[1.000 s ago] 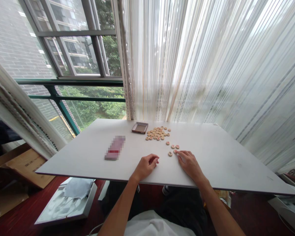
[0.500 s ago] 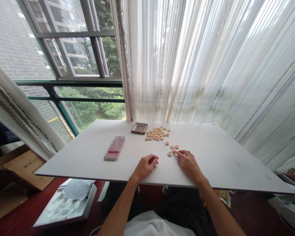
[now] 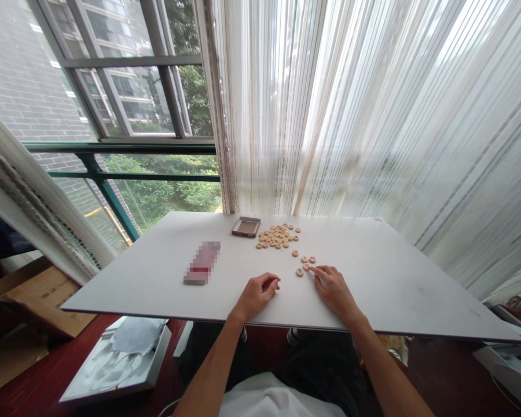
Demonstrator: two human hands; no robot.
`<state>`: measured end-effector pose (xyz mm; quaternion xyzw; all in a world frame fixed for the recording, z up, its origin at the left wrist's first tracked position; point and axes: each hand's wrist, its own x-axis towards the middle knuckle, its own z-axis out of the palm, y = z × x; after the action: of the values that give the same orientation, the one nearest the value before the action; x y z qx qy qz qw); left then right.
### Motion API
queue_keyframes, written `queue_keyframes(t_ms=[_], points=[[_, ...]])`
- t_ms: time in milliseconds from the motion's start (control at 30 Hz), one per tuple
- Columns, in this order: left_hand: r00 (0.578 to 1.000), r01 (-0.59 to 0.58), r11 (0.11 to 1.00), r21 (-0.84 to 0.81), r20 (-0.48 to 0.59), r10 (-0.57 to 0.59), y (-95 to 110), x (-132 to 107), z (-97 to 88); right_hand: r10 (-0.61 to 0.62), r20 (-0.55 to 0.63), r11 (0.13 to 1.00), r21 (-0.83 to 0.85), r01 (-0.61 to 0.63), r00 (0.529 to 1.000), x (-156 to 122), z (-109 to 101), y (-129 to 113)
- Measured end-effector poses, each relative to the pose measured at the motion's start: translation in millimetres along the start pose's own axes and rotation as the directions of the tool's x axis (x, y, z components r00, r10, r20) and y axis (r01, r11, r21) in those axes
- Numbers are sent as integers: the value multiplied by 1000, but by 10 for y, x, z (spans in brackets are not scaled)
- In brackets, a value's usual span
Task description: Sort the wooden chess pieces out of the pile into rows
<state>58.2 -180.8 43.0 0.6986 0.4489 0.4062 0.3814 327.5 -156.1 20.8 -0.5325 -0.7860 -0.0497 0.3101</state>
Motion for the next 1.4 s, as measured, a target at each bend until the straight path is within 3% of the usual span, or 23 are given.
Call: queue_keyframes(t_ms=[1033, 1400], points=[[1000, -23, 1000, 9, 3, 23, 11, -8, -9, 17, -3, 1000, 3, -17, 1000, 7, 27, 19], [1000, -16, 1000, -3, 10, 16, 19, -12, -7, 13, -117, 985, 174, 8, 993, 128, -130, 11]])
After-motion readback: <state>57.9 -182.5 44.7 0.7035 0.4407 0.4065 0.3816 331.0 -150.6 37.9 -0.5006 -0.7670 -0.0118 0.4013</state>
